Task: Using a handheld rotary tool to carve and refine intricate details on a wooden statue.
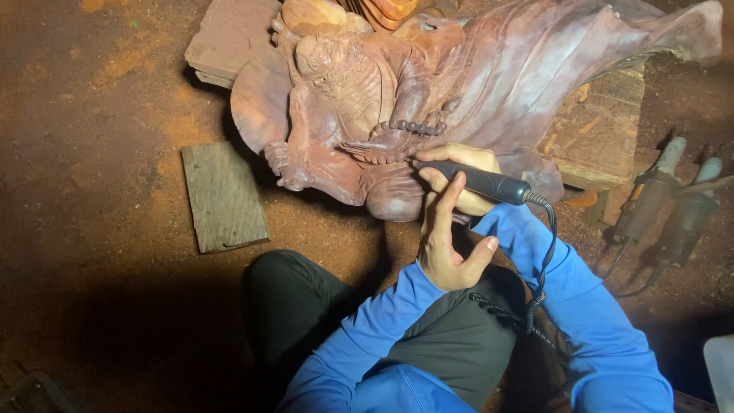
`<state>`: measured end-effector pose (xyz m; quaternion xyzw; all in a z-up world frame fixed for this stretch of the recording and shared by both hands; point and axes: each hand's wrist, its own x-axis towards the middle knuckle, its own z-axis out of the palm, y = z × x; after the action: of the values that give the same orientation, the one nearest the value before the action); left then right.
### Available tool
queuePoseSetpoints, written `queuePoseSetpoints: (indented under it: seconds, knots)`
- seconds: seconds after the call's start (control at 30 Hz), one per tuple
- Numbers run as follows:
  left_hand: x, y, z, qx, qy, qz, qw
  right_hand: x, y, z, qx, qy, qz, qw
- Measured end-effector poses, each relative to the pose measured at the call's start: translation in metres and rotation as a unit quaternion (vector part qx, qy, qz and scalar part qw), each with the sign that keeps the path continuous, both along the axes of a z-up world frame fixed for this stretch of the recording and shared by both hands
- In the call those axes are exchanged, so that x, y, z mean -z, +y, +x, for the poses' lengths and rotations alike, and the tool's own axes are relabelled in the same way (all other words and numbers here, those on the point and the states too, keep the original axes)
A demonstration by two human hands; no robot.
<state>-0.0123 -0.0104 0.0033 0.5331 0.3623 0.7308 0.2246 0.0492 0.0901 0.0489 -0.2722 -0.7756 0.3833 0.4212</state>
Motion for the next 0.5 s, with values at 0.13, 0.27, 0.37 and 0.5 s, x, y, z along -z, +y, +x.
queuePoseSetpoints:
  seconds: [0.13,0.27,0.37,0.5]
  knots:
    - [-0.001,-0.001,0.0,0.004,-0.002,0.001,1.0,0.001,0.0,0.002,-0.003,0.004,0.018,1.0]
    - [-0.003,-0.001,-0.001,0.004,-0.005,0.003,1.0,-0.001,0.001,-0.003,-0.014,0.012,0.037,0.999]
    - [-0.002,-0.001,-0.002,0.001,-0.006,0.0,1.0,0.001,0.002,-0.002,-0.014,0.008,0.053,0.998]
    - [-0.012,-0.002,-0.004,0.011,-0.006,-0.002,1.0,-0.001,0.001,0.001,-0.016,0.008,0.052,0.998]
